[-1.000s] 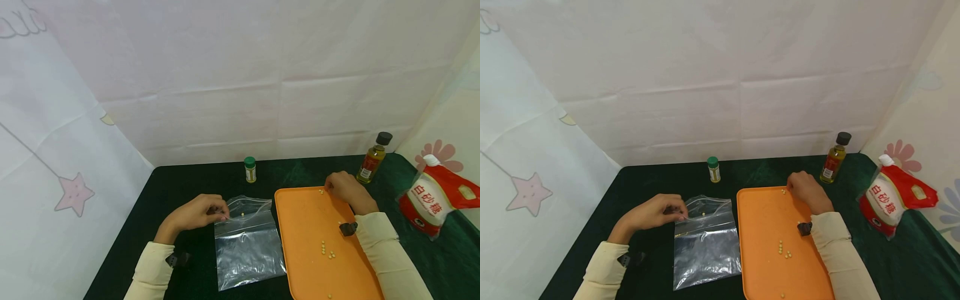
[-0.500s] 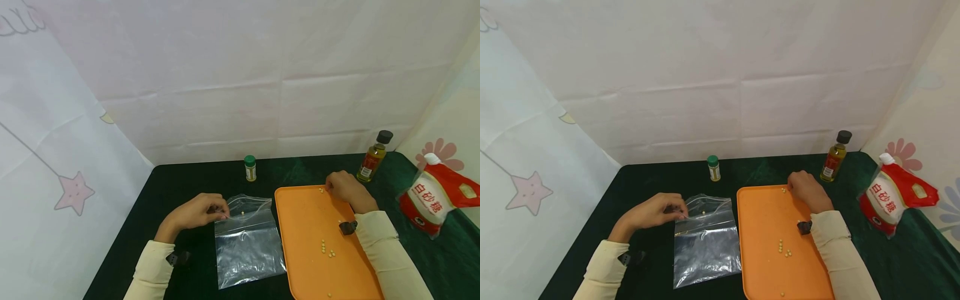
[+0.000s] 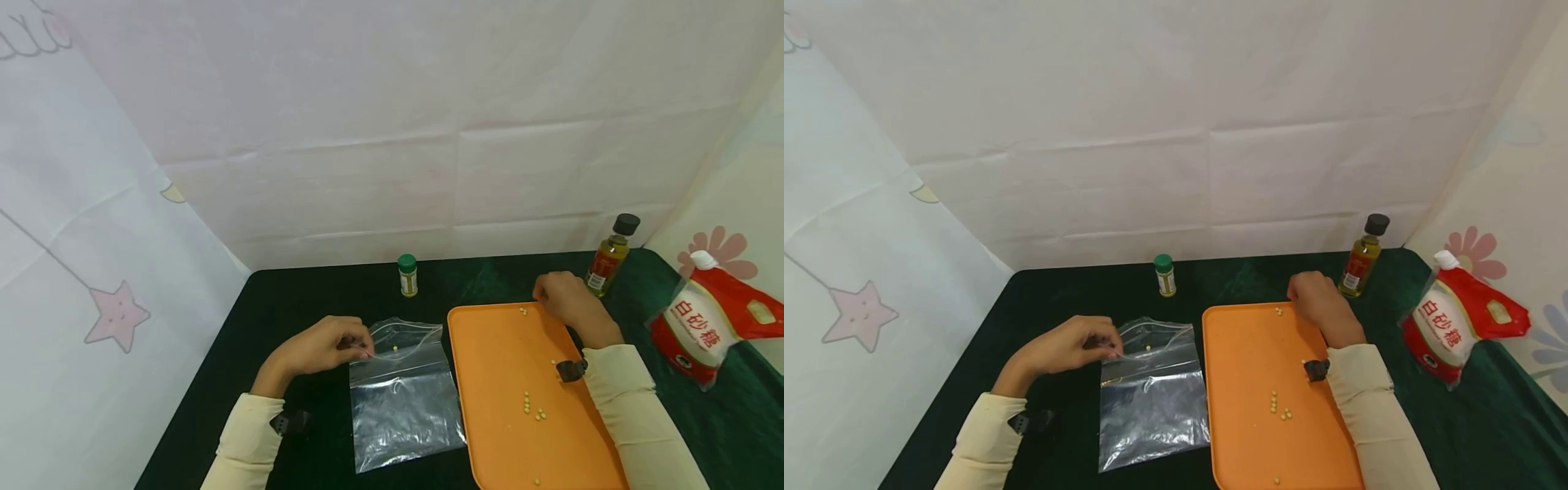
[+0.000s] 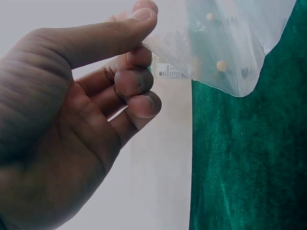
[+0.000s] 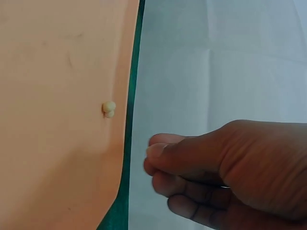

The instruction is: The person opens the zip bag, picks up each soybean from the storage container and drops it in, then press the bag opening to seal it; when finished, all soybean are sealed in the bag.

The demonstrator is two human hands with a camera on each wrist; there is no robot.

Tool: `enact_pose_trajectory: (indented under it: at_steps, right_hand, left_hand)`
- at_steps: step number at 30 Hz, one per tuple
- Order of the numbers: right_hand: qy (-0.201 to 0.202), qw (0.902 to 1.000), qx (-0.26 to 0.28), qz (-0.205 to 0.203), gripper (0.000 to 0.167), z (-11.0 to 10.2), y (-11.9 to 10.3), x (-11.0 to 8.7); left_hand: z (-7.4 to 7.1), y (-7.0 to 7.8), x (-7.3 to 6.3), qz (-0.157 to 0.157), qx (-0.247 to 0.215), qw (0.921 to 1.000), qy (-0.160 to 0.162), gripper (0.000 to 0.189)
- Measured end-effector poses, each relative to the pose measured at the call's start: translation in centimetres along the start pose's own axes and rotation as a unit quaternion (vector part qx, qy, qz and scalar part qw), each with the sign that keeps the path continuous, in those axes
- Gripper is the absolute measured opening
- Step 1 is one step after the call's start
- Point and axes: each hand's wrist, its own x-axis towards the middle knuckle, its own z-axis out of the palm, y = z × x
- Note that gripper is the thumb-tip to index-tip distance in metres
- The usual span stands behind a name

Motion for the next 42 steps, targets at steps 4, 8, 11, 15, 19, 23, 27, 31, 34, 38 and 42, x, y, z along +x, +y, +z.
enact_pose_trajectory:
  at_steps: [4,8,11,15,19,23,27,31,34,38,42]
  right_hand:
    - [0.030,0.9995,0.007,-0.006,0.011,-0.2,-0.1,-0.1]
    - [0.046,0.9989,0.014,-0.003,0.011,-0.4,-0.2,0.0]
    - [0.054,0.9984,0.019,-0.003,0.011,-0.6,-0.3,0.1]
    - [0.068,0.9974,0.024,-0.010,0.011,-0.8,-0.4,0.1]
    - [0.084,0.9958,0.031,-0.017,0.011,-1.1,-0.9,0.0]
    - [0.105,0.9925,0.059,-0.019,0.008,-1.3,-1.6,-0.1]
    - [0.128,0.9876,0.084,-0.034,0.007,-1.3,-2.0,0.0]
    - [0.147,0.9832,0.095,-0.053,0.007,-1.3,-2.4,0.1]
    - [0.152,0.9814,0.101,-0.060,0.007,-1.1,-2.5,0.2]
    - [0.157,0.9794,0.107,-0.068,0.008,-0.8,-2.8,0.3]
    - [0.157,0.9770,0.124,-0.073,0.009,-0.8,-3.4,0.3]
  left_hand:
    - [0.0,0.0,-0.1,0.003,0.003,1.0000,0.000,0.010]
    - [0.0,-0.1,-0.1,0.006,0.007,1.0000,0.001,0.009]
    - [0.0,0.0,-0.1,0.005,0.007,1.0000,0.002,0.009]
    - [0.0,0.0,0.0,0.003,0.006,1.0000,0.000,0.009]
    - [0.0,-0.2,0.0,0.001,0.004,1.0000,-0.001,0.009]
    - [0.0,-0.1,0.0,0.003,0.004,1.0000,-0.002,0.009]
    - [0.0,0.0,0.0,0.003,0.004,1.0000,-0.005,0.009]
    - [-0.1,0.0,0.0,0.004,0.007,1.0000,-0.004,0.009]
    - [-0.1,-0.1,0.0,0.005,0.008,1.0000,-0.004,0.009]
    - [0.0,-0.1,0.0,0.005,0.005,1.0000,-0.006,0.009]
    - [0.0,-0.1,0.1,0.005,0.006,1.0000,-0.004,0.009]
